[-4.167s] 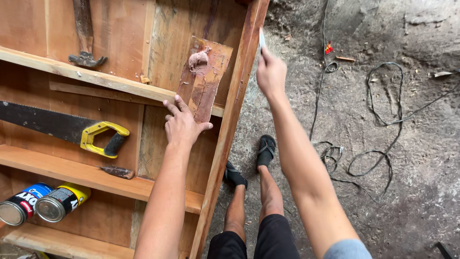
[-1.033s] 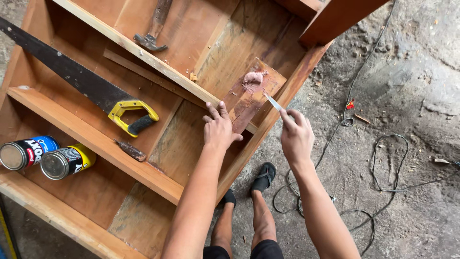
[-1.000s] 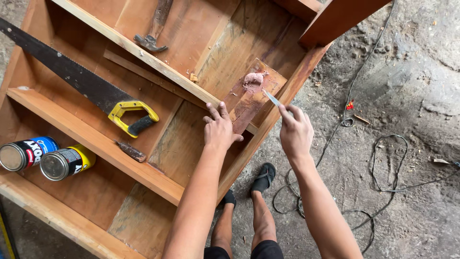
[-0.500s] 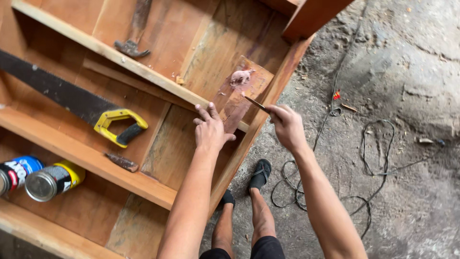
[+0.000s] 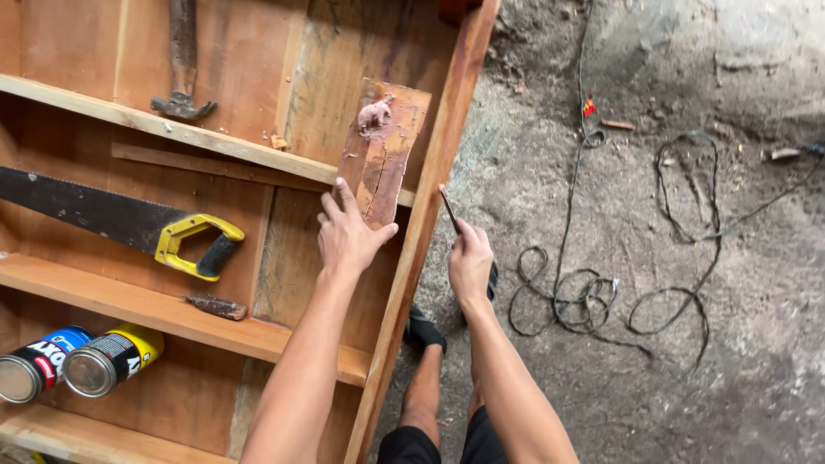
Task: The person applies a pink paste to joints and cracks of a wooden furniture frame using a small metal scraper.
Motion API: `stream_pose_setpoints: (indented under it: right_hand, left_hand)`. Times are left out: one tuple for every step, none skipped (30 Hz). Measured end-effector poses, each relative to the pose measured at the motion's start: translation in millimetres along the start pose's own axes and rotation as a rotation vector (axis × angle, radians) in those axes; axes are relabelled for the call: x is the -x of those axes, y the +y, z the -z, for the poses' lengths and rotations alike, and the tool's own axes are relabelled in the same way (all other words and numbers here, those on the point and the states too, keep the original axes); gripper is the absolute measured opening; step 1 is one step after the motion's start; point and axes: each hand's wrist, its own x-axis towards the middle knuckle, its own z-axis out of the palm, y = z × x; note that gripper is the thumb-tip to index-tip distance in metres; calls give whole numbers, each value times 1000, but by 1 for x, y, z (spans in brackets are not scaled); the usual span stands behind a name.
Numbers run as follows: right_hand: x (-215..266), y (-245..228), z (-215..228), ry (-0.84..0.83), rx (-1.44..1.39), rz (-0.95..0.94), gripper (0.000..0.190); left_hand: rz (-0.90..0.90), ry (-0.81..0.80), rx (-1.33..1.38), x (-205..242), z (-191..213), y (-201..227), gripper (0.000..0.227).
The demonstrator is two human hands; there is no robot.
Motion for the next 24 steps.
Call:
stream_pose_setpoints:
  right_hand:
    - [-1,4,-4,-11,-2,-18,28]
    - [0,6,-7,-22,-4,-35,28]
    - [-3,7,-12,-13,-9,-35,28]
    - [-5,8,-16,-5,14,-18,28]
    - [-2,8,-17,-3,40,-11,29]
    - [1,9,-18,-1,40,-19,29]
    - [0,8,-21,-41,79,-2,30]
    - [-1,8,-22,-81,119,15,30]
    - [-1,8,-20,-80,120,12,30]
    - [-1,8,-17,-112,231,28,28]
    - [-1,7,-15,-141,343,44,26]
    - [0,6,-11,-137,344,41,26]
    - [0,5,-9,-201,342,-48,40]
    - [0,5,-9,-264,339,-137,58]
    - [2,4,-12,-257,339,-140,58]
    - [5,3,-17,-207,336,-33,53]
    - [11,3,-20,-163,332,72,50]
    - [15,4,-21,-163,330,69,50]
    - [21,5,-21,-229,347,69,50]
    - [26,4,-19,-294,362,68,50]
    - [22,4,-16,-287,361,68,50]
    - [18,5,-8,-384,375,-20,37]
    - [18,5,2,-488,389,-110,25]
    - [14,7,12,-489,389,-113,25]
  left_hand:
    - [2,24,50,9,-4,1,131]
    - [-3,17,43,22,-9,3,131]
    - [3,-9,104,32,-13,8,130]
    - [10,-34,165,40,-15,13,130]
    - [7,-40,159,49,-18,17,130]
    - [25,-41,112,57,-20,21,127]
    - [42,-35,69,59,-21,23,124]
    - [37,-34,67,58,-20,21,124]
    - [31,-43,42,58,-19,18,126]
    - [24,-51,17,58,-17,16,127]
    - [20,-52,16,58,-17,14,127]
    - [4,-39,41,58,-16,13,128]
    - [-10,-21,65,57,-14,12,128]
    - [-14,-17,63,57,-12,11,128]
    - [7,-58,69,57,-10,12,129]
    - [29,-98,75,56,-8,13,129]
    - [29,-100,71,56,-7,14,129]
    - [31,-106,34,53,-6,15,128]
    - [36,-118,-1,54,-6,15,128]
    - [39,-127,-3,58,-6,14,128]
    - [34,-136,-9,56,-4,14,129]
    - [28,-145,-16,54,-2,14,130]
    - [29,-147,-17,55,-1,12,130]
    - [16,-162,-34,54,0,10,130]
